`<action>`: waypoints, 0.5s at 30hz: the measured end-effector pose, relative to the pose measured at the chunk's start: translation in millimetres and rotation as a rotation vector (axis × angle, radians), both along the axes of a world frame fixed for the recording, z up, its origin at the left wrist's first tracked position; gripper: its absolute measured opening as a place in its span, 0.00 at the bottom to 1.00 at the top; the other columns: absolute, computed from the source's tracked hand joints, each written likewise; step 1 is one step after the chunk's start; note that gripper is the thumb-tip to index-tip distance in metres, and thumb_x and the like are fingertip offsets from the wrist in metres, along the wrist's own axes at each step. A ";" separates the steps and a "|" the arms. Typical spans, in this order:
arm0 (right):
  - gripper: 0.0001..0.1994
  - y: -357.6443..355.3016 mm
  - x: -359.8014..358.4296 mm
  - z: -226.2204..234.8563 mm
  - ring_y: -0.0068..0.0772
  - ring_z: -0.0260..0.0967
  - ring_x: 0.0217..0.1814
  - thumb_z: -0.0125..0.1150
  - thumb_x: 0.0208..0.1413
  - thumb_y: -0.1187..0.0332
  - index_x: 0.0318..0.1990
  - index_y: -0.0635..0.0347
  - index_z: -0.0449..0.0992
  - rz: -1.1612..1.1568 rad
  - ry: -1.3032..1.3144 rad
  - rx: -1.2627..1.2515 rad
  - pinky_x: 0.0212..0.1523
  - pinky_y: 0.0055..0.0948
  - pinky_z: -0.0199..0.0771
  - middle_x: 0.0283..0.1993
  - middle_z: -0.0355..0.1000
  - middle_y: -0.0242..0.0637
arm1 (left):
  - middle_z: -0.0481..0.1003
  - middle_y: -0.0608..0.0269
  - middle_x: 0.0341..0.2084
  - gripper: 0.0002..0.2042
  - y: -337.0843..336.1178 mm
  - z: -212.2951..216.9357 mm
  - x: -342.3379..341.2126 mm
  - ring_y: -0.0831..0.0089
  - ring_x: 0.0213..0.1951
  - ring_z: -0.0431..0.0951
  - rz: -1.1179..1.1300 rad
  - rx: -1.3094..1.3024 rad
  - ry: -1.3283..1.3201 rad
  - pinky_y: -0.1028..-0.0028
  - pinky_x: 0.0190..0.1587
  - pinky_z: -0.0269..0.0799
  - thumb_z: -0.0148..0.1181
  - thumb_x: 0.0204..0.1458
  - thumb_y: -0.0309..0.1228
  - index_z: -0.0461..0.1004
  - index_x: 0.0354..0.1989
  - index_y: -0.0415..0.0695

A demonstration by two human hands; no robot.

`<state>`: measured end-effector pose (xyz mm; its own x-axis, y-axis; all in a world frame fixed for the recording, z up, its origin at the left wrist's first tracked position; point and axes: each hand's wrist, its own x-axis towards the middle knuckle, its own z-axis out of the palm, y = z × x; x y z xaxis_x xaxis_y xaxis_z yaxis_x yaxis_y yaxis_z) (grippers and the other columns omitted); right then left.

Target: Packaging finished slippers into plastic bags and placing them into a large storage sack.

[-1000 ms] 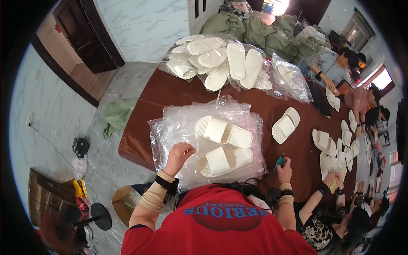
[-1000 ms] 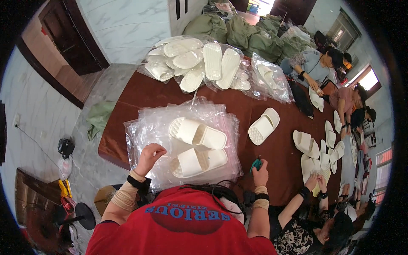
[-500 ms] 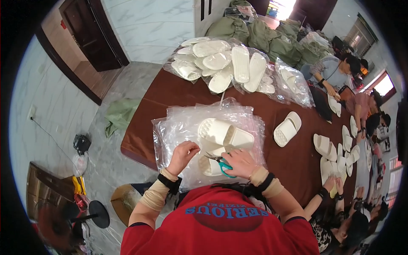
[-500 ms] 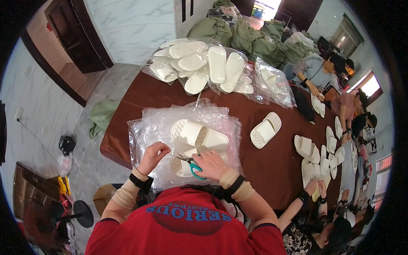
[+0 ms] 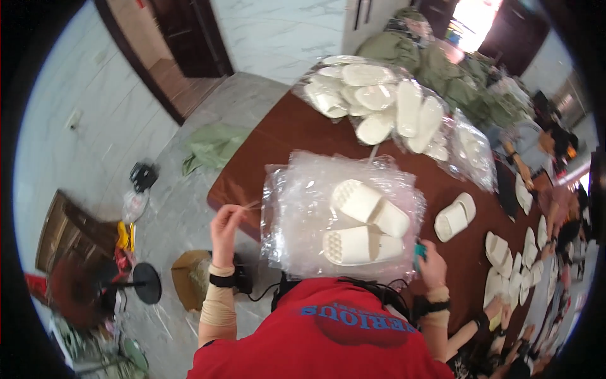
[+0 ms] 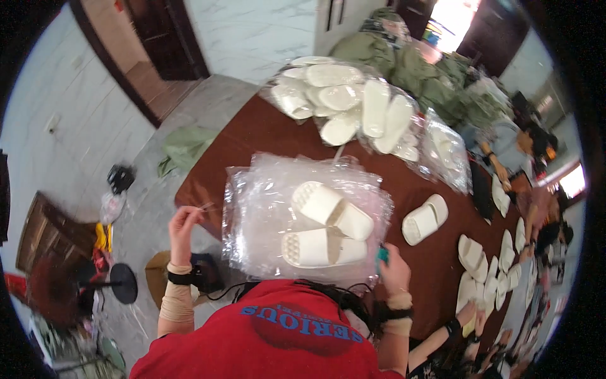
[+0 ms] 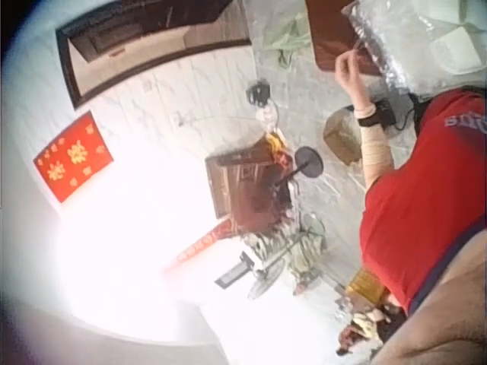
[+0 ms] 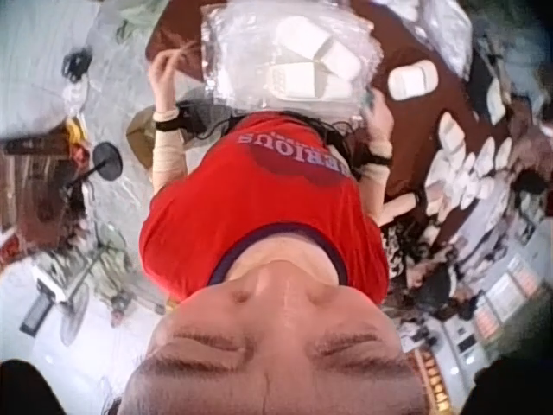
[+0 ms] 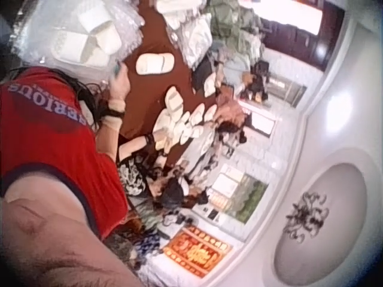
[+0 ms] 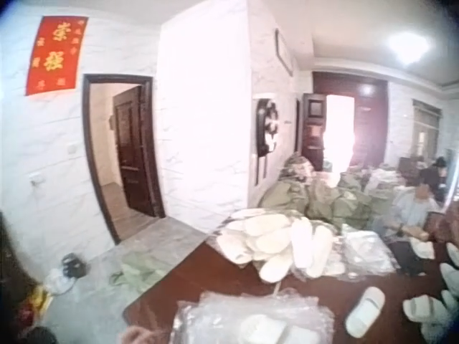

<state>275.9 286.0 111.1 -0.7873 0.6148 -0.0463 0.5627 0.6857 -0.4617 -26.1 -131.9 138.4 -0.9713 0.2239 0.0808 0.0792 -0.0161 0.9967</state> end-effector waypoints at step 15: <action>0.14 46.7 12.2 -19.8 0.41 0.71 0.44 0.60 0.55 0.69 0.49 0.62 0.74 0.121 0.011 -0.071 0.45 0.36 0.71 0.42 0.73 0.43 | 0.65 0.46 0.56 0.29 -283.0 -172.7 8.8 0.54 0.54 0.70 1.074 -0.884 -0.217 0.62 0.57 0.65 0.63 0.52 0.33 0.62 0.61 0.36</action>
<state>288.1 332.7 91.3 -0.8562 0.5109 -0.0771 0.4725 0.7139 -0.5168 -17.3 -414.9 -34.3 -0.6736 -0.7269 0.1337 -0.5019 0.5827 0.6392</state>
